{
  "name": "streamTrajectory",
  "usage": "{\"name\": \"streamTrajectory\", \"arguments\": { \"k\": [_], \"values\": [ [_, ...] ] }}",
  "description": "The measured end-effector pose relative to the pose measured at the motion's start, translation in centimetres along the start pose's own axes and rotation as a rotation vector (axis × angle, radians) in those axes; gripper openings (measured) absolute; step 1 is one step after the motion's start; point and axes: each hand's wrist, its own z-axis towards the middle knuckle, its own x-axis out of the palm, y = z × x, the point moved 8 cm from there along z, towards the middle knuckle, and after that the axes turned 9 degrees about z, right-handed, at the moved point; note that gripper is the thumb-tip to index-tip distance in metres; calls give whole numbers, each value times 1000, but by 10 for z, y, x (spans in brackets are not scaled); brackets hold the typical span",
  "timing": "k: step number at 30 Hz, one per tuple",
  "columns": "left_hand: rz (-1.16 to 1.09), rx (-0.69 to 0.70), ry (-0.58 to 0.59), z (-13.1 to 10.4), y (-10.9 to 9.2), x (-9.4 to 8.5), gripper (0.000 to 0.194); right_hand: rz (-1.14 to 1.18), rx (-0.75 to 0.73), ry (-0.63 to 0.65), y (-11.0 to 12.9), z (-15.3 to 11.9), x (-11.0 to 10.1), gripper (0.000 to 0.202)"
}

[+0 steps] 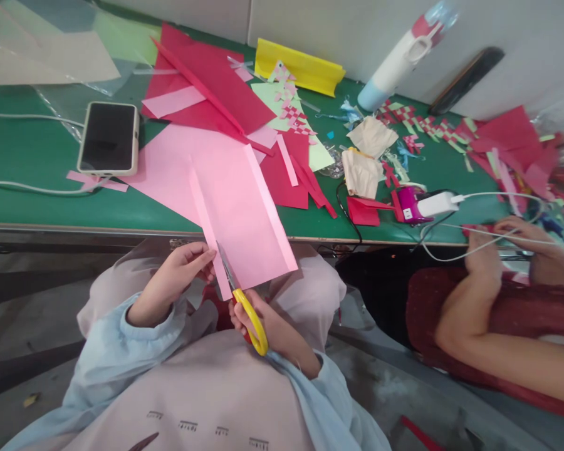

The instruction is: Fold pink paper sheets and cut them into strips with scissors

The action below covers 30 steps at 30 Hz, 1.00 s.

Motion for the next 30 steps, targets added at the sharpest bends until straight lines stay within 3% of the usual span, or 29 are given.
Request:
{"name": "streamTrajectory", "arguments": {
  "k": [24, 30],
  "values": [
    [20, -24, 42, -2, 1, 3, 33, -2, 16, -35, -3, -1, -4, 33],
    [25, -25, 49, -2, 2, 3, 34, 52, 34, -60, -11, 2, -9, 23]
  ]
}}
